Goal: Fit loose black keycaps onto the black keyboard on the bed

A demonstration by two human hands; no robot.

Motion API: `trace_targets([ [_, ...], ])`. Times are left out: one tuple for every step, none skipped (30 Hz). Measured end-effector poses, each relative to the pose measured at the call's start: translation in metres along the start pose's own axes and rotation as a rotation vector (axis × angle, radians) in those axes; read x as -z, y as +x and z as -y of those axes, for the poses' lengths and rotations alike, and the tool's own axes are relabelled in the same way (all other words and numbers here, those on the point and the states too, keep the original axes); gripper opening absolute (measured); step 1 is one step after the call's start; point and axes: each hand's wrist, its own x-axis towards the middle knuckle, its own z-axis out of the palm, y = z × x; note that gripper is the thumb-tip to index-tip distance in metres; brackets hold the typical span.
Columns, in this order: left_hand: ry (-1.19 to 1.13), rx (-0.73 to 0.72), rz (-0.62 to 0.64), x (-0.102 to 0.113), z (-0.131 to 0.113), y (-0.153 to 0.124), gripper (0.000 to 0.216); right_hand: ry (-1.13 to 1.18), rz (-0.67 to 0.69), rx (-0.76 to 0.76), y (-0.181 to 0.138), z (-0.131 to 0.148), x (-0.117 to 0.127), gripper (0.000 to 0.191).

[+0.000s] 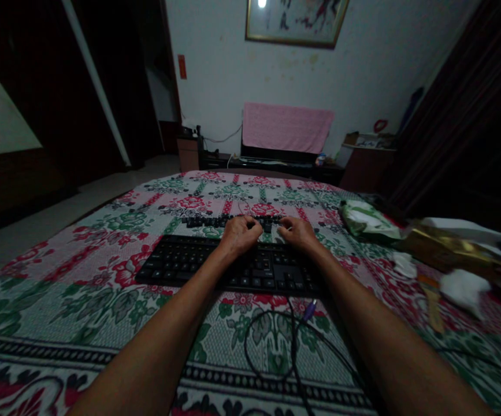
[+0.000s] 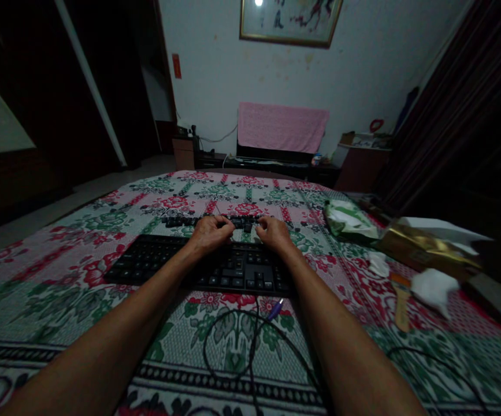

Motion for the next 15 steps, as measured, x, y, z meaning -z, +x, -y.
trace_targets([
  [-0.002, 0.008, 0.010, -0.001, -0.001, -0.001, 0.024, 0.050, -0.009, -0.002, -0.005, -0.001, 0.004, 0.027],
  [0.000, 0.010, 0.020, -0.002, -0.003, -0.003, 0.024, 0.115, -0.012, 0.001, -0.010, 0.000, 0.007, 0.026],
  [0.003, 0.006, 0.031, -0.003, -0.005, -0.005, 0.023, 0.193, -0.010, 0.012, -0.016, 0.001, 0.011, 0.026],
  [0.009, -0.005, 0.042, -0.004, -0.006, -0.006, 0.024, 0.279, -0.005, 0.023, -0.022, 0.005, 0.015, 0.026],
  [0.017, -0.029, 0.055, -0.005, -0.007, -0.008, 0.024, 0.362, 0.001, 0.042, -0.027, 0.009, 0.019, 0.027],
  [0.027, -0.063, 0.067, -0.006, -0.008, -0.009, 0.024, 0.432, 0.013, 0.060, -0.032, 0.014, 0.023, 0.029],
  [0.038, -0.106, 0.076, -0.007, -0.009, -0.010, 0.026, 0.494, 0.027, 0.067, -0.037, 0.020, 0.026, 0.030],
  [0.050, -0.154, 0.084, -0.008, -0.011, -0.011, 0.028, 0.553, 0.051, 0.080, -0.040, 0.026, 0.029, 0.031],
  [0.066, -0.201, 0.093, -0.009, -0.012, -0.013, 0.032, 0.604, 0.075, 0.098, -0.043, 0.031, 0.031, 0.032],
  [0.085, -0.242, 0.100, -0.009, -0.012, -0.014, 0.036, 0.646, 0.089, 0.122, -0.045, 0.035, 0.032, 0.033],
  [0.108, -0.275, 0.108, -0.009, -0.013, -0.014, 0.042, 0.687, 0.092, 0.143, -0.046, 0.039, 0.033, 0.034],
  [0.135, -0.298, 0.115, -0.010, -0.014, -0.015, 0.048, 0.717, 0.091, 0.155, -0.047, 0.041, 0.033, 0.035],
  [0.163, -0.315, 0.118, -0.010, -0.015, -0.016, 0.053, 0.737, 0.088, 0.162, -0.047, 0.043, 0.033, 0.035],
  [0.188, -0.328, 0.123, -0.010, -0.015, -0.016, 0.058, 0.745, 0.090, 0.166, -0.047, 0.045, 0.033, 0.033],
  [0.210, -0.339, 0.130, -0.010, -0.015, -0.017, 0.061, 0.740, 0.100, 0.171, -0.047, 0.046, 0.033, 0.031],
])
